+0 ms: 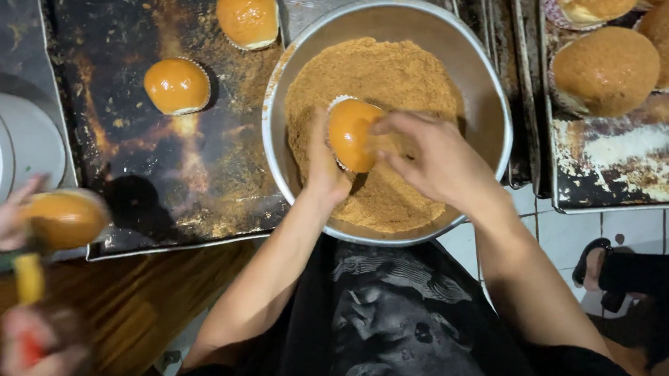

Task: Applying a crumb-like topping to buns by dipping them into a bowl and placing them on a tray.

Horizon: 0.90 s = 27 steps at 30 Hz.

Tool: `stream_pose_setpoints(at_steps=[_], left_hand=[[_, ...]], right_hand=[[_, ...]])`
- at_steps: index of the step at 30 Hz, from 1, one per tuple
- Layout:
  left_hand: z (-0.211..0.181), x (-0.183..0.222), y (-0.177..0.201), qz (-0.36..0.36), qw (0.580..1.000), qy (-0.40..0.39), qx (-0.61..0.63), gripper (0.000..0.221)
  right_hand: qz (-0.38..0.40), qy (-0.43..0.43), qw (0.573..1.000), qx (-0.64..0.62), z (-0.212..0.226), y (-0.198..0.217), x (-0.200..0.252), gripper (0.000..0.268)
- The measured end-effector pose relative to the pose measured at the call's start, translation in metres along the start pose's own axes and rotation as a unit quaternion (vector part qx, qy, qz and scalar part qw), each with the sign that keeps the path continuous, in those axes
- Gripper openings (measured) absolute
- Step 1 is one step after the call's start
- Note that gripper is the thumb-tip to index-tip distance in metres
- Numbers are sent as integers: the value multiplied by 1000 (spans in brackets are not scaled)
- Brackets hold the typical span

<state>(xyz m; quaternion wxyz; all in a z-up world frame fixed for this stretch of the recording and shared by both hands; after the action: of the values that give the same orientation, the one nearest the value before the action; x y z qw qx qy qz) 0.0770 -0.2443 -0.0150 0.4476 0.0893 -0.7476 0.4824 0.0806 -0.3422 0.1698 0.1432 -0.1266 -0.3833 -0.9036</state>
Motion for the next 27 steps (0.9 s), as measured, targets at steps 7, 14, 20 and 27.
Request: stream_pose_setpoints(at_steps=[7, 14, 20, 27], left_hand=[[-8, -2, -3, -6, 994, -78, -76, 62], [-25, -21, 16, -37, 995, -90, -13, 62], [-19, -30, 20, -36, 992, -86, -85, 65], [13, 8, -24, -30, 993, -10, -117, 69]], right_hand=[[-182, 11, 983, 29, -76, -5, -17, 33], [193, -194, 946, 174, -116, -122, 23, 66], [-25, -94, 994, 54, -56, -34, 22, 43], [-177, 54, 982, -27, -35, 6, -13, 28]])
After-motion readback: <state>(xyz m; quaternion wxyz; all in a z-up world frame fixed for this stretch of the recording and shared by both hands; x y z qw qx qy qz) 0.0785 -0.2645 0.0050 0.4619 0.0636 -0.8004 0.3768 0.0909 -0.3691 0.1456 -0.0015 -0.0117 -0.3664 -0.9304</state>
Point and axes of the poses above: each hand's wrist, its own x-axis away from the middle knuckle, its own y-axis out of the back of the hand, z = x × y, the point moved 10 cm from there along -x, towards the middle knuckle, and after that the axes turned 4 degrees about x, right-handed, at the moved point
